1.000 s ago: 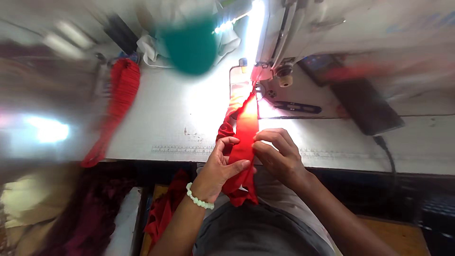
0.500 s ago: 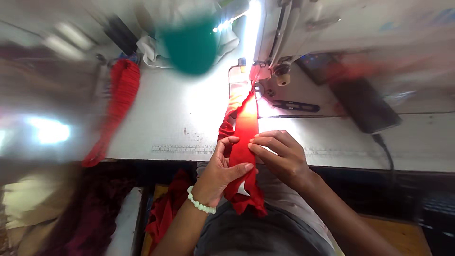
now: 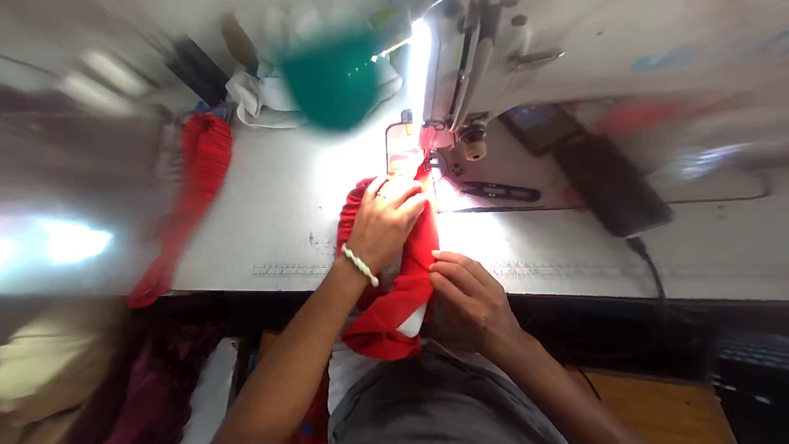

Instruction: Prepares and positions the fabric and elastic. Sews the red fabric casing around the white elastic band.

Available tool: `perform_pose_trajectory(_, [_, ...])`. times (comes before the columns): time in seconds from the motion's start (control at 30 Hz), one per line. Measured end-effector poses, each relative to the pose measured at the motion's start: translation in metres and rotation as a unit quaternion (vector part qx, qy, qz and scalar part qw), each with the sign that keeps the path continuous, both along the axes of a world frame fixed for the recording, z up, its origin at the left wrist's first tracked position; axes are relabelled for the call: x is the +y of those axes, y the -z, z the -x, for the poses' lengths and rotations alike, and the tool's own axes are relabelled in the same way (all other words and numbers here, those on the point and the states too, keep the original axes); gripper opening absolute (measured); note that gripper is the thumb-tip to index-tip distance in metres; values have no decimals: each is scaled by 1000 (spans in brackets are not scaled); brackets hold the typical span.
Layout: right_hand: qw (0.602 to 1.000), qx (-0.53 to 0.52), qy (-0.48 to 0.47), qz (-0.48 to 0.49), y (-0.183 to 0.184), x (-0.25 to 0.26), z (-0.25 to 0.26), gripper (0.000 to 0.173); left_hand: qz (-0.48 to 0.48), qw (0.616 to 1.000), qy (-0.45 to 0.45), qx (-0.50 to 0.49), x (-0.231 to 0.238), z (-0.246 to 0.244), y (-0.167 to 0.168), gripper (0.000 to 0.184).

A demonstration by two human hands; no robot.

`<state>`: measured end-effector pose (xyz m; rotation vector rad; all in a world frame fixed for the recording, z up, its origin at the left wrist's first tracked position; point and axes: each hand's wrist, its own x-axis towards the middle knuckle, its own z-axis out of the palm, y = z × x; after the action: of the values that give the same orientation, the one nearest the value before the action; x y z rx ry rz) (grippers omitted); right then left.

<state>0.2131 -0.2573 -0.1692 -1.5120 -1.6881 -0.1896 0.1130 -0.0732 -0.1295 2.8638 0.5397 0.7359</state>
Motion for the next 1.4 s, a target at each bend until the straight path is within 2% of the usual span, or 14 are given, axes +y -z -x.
perform_pose_trajectory(0.07, [1000, -8, -2, 5, -4, 4, 3, 17, 47, 998, 33, 25, 33, -5, 5, 32])
perform_pose_trajectory(0.13, [1000, -18, 10, 5, -6, 8, 6, 19, 70, 996, 42, 22, 62, -10, 2, 30])
perform_pose_trajectory(0.3, [999, -17, 28, 4, -3, 1, 0, 16, 27, 997, -1, 67, 101, -12, 2, 38])
perform_pose_trajectory(0.37, [999, -4, 32, -2, -1, -2, -3, 15, -28, 998, -24, 59, 87, -8, -6, 24])
perform_pose_trajectory(0.47, [999, 12, 32, 1, -1, -2, -4, 16, -106, 992, -70, 2, 19, 5, -16, 16])
perform_pose_trajectory(0.57, [1000, 14, 26, 8, -2, -4, -2, 18, -72, 996, -45, -8, -45, 36, 2, 26])
perform_pose_trajectory(0.63, [1000, 2, 19, 14, -1, -6, -2, 17, -40, 999, -12, 22, -63, 67, 5, 27])
perform_pose_trajectory(0.73, [1000, -8, 17, 20, 0, -6, 0, 15, -24, 998, -4, 56, -62, 92, -16, 21])
perform_pose_trajectory(0.87, [999, -21, 27, 22, -1, -3, 8, 16, 46, 998, 46, -3, -45, 61, -41, 27])
perform_pose_trajectory(0.93, [999, -24, 38, 14, 1, -4, 11, 17, 72, 993, 90, 25, -29, 29, -30, 31])
perform_pose_trajectory(1.0, [998, -33, 45, 17, -1, -5, 11, 17, 49, 991, 79, 98, -1, 4, -8, 40])
perform_pose_trajectory(1.1, [998, -34, 53, 15, -2, -4, 14, 16, 15, 989, 66, 128, 27, -4, -1, 42])
perform_pose_trajectory(1.27, [997, -31, 65, 30, -2, -5, 18, 16, -13, 986, 140, 85, 14, 19, 5, 33])
perform_pose_trajectory(1.4, [996, -51, 63, 48, -8, -9, 14, 16, 8, 986, 137, 95, -10, 34, 4, 39])
